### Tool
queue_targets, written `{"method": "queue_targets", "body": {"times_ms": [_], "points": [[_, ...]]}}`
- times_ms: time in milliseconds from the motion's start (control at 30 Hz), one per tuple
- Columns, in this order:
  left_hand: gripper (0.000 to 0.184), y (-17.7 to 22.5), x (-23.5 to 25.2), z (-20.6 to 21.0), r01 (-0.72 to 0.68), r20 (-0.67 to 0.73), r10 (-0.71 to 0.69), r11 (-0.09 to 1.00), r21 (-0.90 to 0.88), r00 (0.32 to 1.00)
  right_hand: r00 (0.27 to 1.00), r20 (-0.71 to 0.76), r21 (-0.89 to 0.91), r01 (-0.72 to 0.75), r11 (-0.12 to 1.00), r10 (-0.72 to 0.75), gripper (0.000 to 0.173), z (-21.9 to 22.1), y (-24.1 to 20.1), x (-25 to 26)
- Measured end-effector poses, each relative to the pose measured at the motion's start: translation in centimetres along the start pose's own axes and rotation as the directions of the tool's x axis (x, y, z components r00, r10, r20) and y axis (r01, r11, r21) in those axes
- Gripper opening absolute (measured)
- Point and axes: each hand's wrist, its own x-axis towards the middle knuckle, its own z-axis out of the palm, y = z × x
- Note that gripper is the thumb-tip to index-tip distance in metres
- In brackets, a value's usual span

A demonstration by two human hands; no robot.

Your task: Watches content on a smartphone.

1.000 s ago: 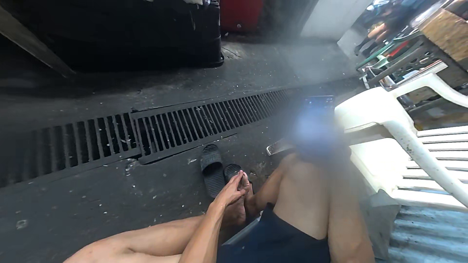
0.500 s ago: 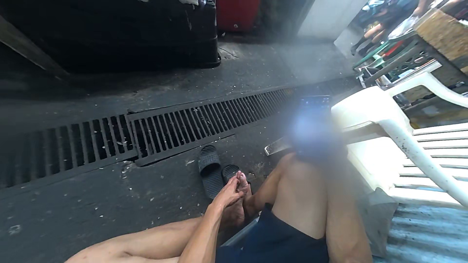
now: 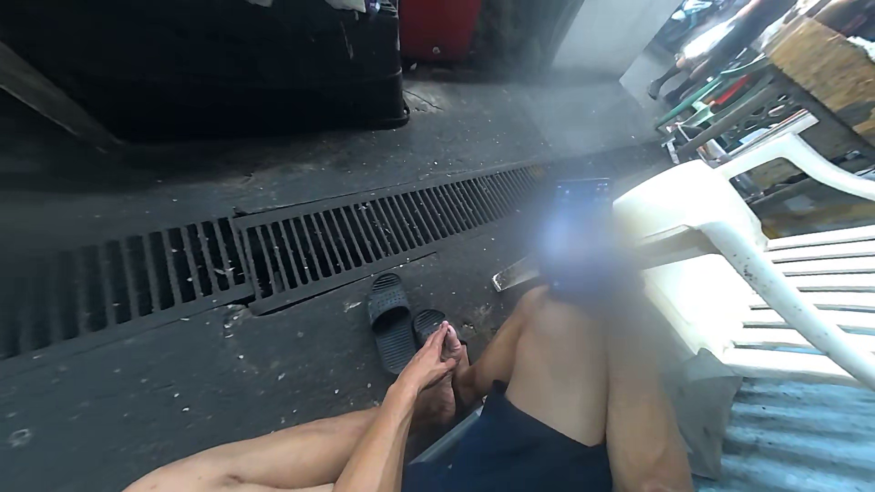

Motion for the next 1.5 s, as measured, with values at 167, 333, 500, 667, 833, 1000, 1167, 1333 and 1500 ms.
{"method": "queue_targets", "body": {"times_ms": [167, 333, 500, 667, 833, 1000, 1167, 1333, 1500], "points": [[0.089, 0.1, 0.0, -0.1, 0.020, -0.006, -0.020, 1.000, -0.007, 1.000, 1.000, -0.025, -0.009, -0.006, 1.000, 0.006, 0.082, 0.3, -0.1, -0.1], [0.085, -0.4, 0.3, 0.3, 0.056, 0.003, -0.056, 0.998, 0.011, 0.998, 1.000, -0.025, -0.004, -0.011, 1.000, 0.011, 0.082, 0.3, -0.1, 0.0], [0.070, -0.3, 0.1, 0.2, 0.100, 0.033, -0.101, 0.994, 0.041, 0.994, 1.000, -0.019, 0.012, -0.003, 1.000, 0.003, 0.081, 0.2, 0.0, 0.0], [0.073, 1.3, -0.7, -0.6, 0.217, 0.134, -0.231, 0.970, 0.109, 0.964, 0.999, -0.044, -0.020, 0.002, 1.000, -0.003, 0.084, 0.6, -0.2, 0.0], [0.073, 1.7, -0.7, -0.7, 0.249, 0.131, -0.272, 0.954, 0.165, 0.953, 0.998, -0.059, -0.014, -0.003, 1.000, 0.002, 0.084, 0.9, -0.3, 0.1], [0.068, 1.9, -0.8, -1.0, 0.277, 0.145, -0.306, 0.942, 0.189, 0.941, 0.999, -0.043, -0.022, 0.002, 1.000, -0.003, 0.082, 0.7, -0.3, 0.1], [0.062, 0.8, -1.1, -0.8, 0.334, 0.192, -0.369, 0.923, 0.194, 0.909, 0.999, -0.038, -0.026, -0.002, 1.000, 0.001, 0.084, 0.8, -0.4, 0.1], [0.068, 0.5, -1.3, -0.1, 0.406, 0.220, -0.470, 0.870, 0.279, 0.855, 0.999, -0.047, -0.026, 0.004, 1.000, -0.005, 0.083, 0.8, -0.4, 0.1], [0.090, -0.4, -0.2, 1.1, 0.343, 0.144, -0.360, 0.930, 0.132, 0.922, 0.999, -0.047, -0.013, 0.009, 1.000, -0.010, 0.083, 0.5, -0.2, 0.0]]}}
